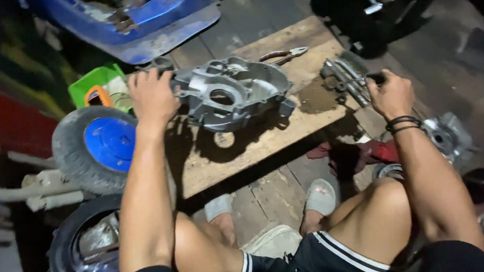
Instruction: Cleaning and inspecting a motorcycle engine casing using a brush and cloth on a wooden workspace.
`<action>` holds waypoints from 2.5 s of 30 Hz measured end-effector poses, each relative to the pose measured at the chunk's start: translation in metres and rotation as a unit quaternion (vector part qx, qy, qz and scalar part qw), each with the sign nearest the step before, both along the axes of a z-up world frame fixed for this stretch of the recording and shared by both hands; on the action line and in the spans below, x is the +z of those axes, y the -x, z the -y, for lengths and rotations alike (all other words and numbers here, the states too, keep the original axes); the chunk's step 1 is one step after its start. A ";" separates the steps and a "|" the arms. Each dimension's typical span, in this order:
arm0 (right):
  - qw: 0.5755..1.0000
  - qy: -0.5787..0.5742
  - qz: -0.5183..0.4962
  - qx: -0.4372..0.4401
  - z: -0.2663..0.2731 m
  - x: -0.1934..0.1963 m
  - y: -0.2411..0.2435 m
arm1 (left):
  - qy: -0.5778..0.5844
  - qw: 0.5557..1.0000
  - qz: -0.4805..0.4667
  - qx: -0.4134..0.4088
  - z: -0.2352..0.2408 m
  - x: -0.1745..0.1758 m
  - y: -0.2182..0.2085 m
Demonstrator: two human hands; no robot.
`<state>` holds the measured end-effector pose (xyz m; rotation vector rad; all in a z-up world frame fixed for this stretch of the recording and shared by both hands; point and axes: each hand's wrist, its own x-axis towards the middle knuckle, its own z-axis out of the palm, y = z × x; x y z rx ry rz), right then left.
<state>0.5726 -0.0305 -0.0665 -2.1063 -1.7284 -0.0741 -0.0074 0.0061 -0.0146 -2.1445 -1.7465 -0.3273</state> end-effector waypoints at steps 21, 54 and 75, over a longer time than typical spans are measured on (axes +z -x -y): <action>0.988 0.092 -0.048 -0.118 0.008 -0.012 -0.039 | -0.113 0.992 -0.060 0.004 -0.011 -0.014 0.002; 0.977 0.197 -0.076 -0.035 0.004 -0.003 -0.016 | -0.124 0.992 -0.006 -0.010 -0.019 -0.021 0.002; 0.906 0.261 0.088 0.322 -0.019 -0.015 0.128 | -0.099 0.995 -0.013 -0.004 -0.014 -0.028 0.010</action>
